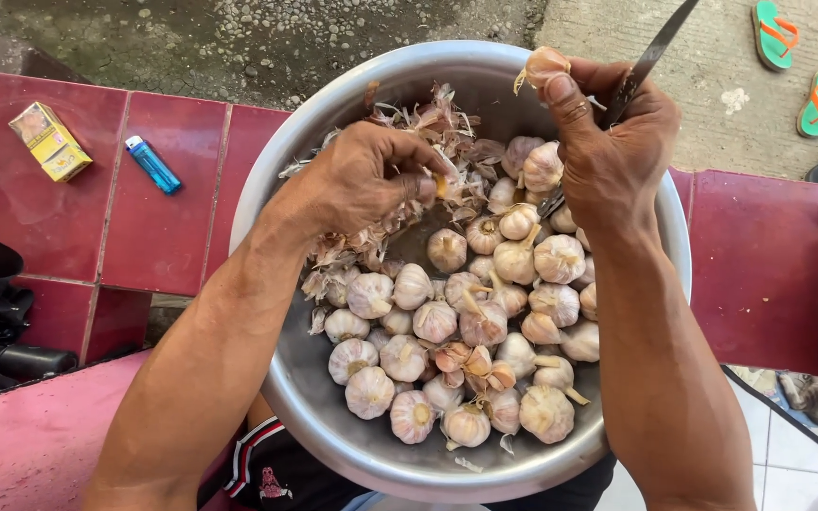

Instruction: A person is manually peeling garlic bulbs by breaking them into cloves and removing the skin using their hands and a small knife.

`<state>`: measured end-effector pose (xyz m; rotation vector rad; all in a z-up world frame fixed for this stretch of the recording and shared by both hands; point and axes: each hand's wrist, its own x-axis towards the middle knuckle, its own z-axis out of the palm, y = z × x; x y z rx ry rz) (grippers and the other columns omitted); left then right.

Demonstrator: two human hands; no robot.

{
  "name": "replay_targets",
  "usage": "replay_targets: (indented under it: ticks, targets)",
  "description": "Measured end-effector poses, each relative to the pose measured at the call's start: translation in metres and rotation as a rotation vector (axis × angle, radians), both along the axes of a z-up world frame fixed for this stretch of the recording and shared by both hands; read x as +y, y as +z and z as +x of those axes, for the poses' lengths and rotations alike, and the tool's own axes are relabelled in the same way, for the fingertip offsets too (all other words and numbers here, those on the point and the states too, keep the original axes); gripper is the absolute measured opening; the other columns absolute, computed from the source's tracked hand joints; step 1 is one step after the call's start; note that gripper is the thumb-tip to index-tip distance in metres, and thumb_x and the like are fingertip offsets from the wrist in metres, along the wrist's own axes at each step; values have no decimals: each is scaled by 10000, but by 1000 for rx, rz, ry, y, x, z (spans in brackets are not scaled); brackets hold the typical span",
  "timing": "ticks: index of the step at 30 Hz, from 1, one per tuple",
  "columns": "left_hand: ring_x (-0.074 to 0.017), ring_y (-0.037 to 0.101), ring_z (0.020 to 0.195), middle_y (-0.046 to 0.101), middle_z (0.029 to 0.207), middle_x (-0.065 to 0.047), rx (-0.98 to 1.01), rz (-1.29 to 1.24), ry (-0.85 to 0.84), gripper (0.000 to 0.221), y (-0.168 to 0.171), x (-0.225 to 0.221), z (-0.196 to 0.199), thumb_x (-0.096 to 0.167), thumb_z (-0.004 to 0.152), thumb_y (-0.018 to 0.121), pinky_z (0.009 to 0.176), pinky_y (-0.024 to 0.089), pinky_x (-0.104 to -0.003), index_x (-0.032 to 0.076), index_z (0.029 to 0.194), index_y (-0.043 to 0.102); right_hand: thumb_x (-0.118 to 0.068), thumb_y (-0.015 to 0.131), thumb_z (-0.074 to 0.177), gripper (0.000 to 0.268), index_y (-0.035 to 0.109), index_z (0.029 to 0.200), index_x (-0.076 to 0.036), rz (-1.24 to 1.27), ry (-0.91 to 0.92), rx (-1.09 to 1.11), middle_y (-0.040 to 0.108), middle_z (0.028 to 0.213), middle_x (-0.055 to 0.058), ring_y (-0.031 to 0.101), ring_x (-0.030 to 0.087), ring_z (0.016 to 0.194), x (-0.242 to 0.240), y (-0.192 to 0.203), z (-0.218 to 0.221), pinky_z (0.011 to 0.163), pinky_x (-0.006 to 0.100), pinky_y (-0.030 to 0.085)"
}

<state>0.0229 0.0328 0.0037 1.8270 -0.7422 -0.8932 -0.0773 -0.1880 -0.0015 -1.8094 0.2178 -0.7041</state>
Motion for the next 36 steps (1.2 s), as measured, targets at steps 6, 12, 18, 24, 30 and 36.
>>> replay_targets:
  ticks: [6,12,18,24,30,36]
  targets:
    - [-145,644,846,682,974,-55,-479,-251,45,123,-21,-2,10,-4,952,730,711,603,-208,63,1055,740,-208,789,1004,179,719,1081,-62,-26,-9,-4,772,1107,122,771,224,1113,4,5,1,990,307,638]
    - [-183,626,628,705,894,-159,-891,-291,246,144,-16,-22,18,-47,1001,585,450,559,-238,-77,1078,703,-225,824,991,181,739,1029,-70,-34,-28,71,752,966,44,727,140,913,0,-5,-1,836,266,634]
    - [-236,722,971,621,1275,-186,-598,-361,153,420,37,-37,-13,99,1019,701,775,739,-280,137,1406,542,-228,779,936,236,696,1025,-26,280,204,110,769,1021,133,807,225,942,21,13,-6,893,321,720]
    - [-384,684,1228,690,1284,-265,-888,-492,77,406,15,-37,-9,35,923,838,1076,583,-410,-8,1282,655,-269,829,889,250,746,977,-51,473,194,53,707,731,55,466,55,481,18,3,-3,414,203,355]
    - [-205,739,1085,715,1156,-113,-75,-854,65,315,0,-32,-6,40,973,747,1017,656,-286,28,1262,623,-361,670,1019,345,730,1083,-28,-62,186,19,750,1022,89,710,176,962,23,14,-12,852,301,580]
    - [-142,668,934,667,1023,-51,423,-1077,3,296,-4,-26,-4,30,954,781,832,623,-253,33,1218,647,-511,248,1125,697,385,1587,-8,-231,375,31,473,792,17,451,142,703,28,12,-24,605,314,412]
